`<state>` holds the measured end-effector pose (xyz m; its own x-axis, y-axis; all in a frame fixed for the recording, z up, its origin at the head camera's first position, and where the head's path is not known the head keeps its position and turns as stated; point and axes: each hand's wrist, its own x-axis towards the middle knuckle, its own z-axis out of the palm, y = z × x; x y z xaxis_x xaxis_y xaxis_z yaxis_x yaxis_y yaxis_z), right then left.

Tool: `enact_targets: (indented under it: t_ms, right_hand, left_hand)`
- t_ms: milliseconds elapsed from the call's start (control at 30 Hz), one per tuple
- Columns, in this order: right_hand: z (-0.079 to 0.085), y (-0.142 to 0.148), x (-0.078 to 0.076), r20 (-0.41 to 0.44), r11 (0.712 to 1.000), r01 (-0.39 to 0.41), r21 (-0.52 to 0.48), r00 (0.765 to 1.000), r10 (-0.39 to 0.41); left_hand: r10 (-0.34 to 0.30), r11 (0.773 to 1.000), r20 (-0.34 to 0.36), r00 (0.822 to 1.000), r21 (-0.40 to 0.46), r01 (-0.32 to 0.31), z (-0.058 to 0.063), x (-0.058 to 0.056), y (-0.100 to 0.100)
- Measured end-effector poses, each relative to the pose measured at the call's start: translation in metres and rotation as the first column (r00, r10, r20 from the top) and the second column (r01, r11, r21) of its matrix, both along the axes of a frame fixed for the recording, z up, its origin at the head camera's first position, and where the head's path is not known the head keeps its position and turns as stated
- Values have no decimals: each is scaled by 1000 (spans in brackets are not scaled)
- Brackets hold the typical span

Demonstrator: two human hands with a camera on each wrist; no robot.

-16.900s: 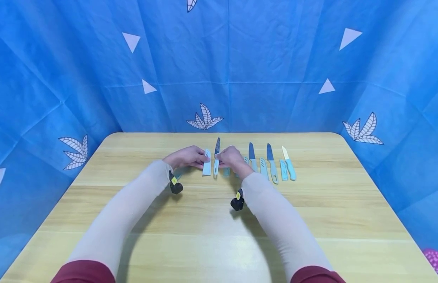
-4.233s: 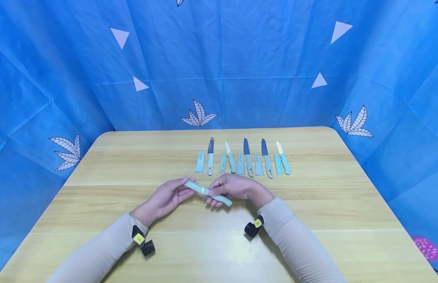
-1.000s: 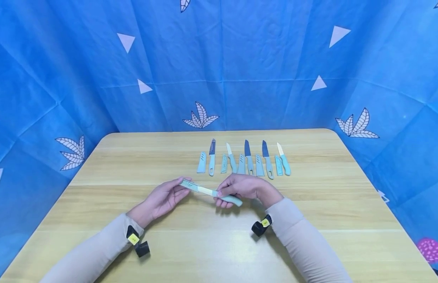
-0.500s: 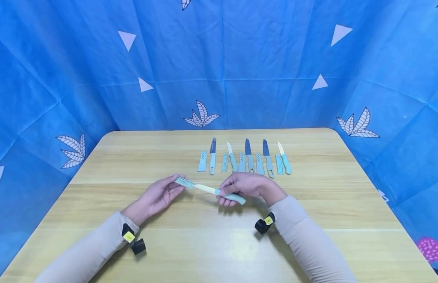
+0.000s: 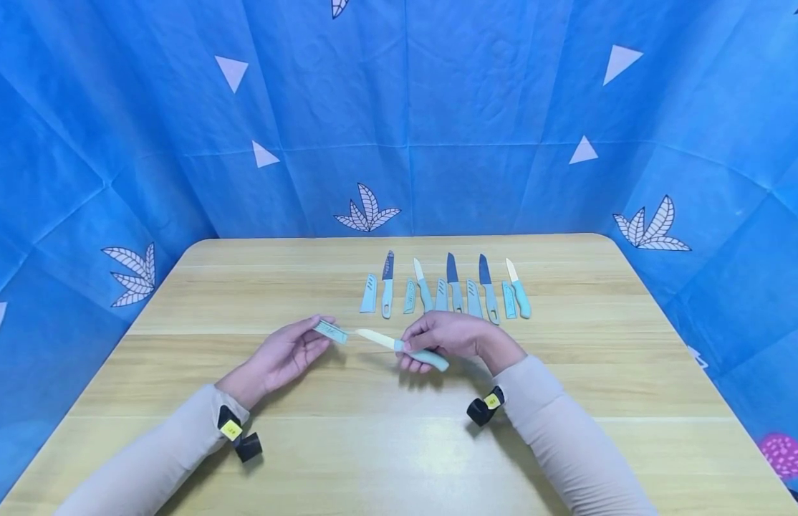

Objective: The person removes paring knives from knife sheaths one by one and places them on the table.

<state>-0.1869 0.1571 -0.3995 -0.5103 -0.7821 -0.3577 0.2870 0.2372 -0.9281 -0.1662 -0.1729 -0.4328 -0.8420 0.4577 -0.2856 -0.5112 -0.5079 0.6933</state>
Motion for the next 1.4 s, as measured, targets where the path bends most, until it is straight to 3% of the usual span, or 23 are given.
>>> enact_targets:
  t_ms: [233, 600, 767, 1400]
  right_hand:
    - [2, -2, -2, -13, 1000, 19, 5, 1000, -19]
    - [9, -7, -8, -67, 999, 27, 36, 997, -25]
    - [12, -11, -9, -78, 997, 50, 56, 996, -46]
    - [26, -24, -18, -102, 987, 122, 103, 988, -112]
  left_hand:
    - [2, 1000, 13, 1000, -17, -2, 3, -2, -2]
    - [-43, 996, 24, 999, -73, 45, 10, -5, -7]
    - [-30, 995, 30, 999, -99, 33, 15, -7, -8]
    - [-65, 986, -14, 998, -157, 63, 29, -21, -11]
